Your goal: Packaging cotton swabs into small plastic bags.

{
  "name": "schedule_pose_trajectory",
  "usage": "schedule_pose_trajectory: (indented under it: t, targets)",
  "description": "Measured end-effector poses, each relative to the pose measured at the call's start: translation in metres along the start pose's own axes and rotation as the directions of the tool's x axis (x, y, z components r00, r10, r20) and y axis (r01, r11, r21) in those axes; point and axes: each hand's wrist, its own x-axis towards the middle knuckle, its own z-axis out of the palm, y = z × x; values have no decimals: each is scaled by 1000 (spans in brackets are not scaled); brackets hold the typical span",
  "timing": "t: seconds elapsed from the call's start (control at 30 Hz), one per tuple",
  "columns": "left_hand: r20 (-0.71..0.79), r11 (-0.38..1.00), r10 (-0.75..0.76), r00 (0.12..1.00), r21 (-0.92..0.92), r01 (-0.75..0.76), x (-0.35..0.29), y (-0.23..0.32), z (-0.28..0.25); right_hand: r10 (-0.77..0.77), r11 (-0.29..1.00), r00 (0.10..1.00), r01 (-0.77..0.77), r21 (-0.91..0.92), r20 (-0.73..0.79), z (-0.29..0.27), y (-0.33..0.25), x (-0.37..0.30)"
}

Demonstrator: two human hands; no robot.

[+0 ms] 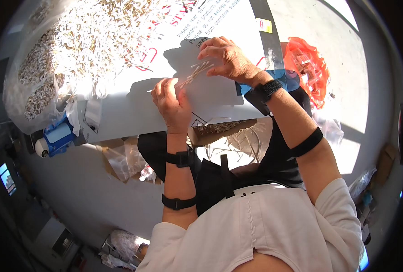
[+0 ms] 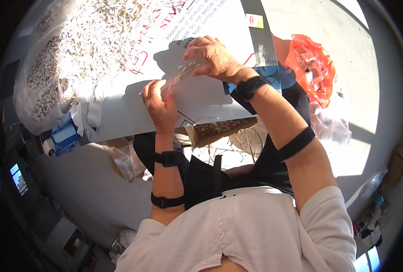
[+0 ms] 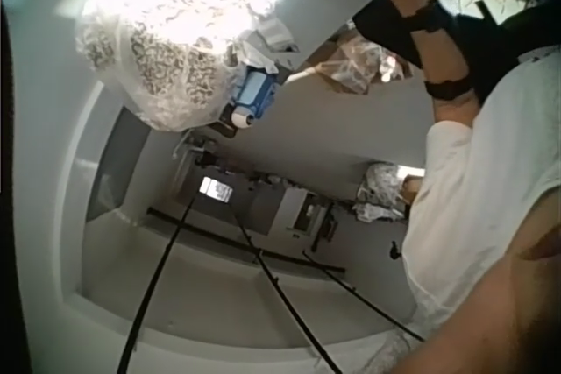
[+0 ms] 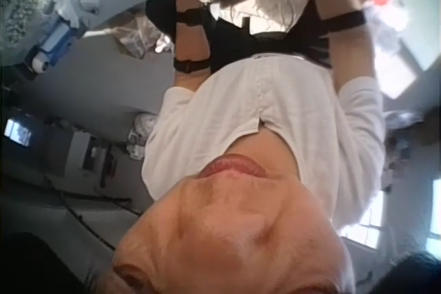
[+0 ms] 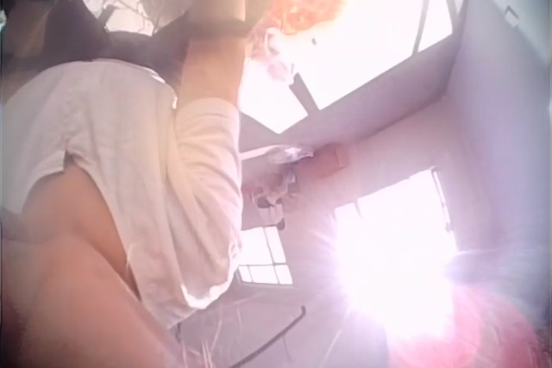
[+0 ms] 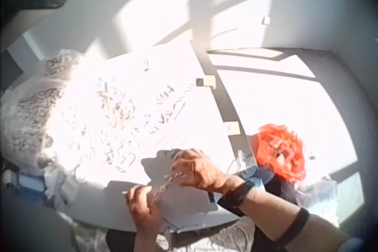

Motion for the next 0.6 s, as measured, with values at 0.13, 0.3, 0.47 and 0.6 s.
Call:
schedule_pose_trajectory:
  t: [0.13,0.3,0.47,0.6]
  targets:
    - [88,999,42,995,16,-43,5,-8,-6,-15,999,999,14,-43,-37,11,-3,-8]
    - [24,998,-27,999,53,26,7,-27,-13,-8,999,999,7,-50,-31,11,-2,-6]
    - [16,999,35,999,38,-36,38,-20,3,-43,999,998,41,-30,-48,17,-11,-5]
    - [275,999,17,961,28,-25,60,0,9,-64,998,996,65,13,-62,19,-9,-8]
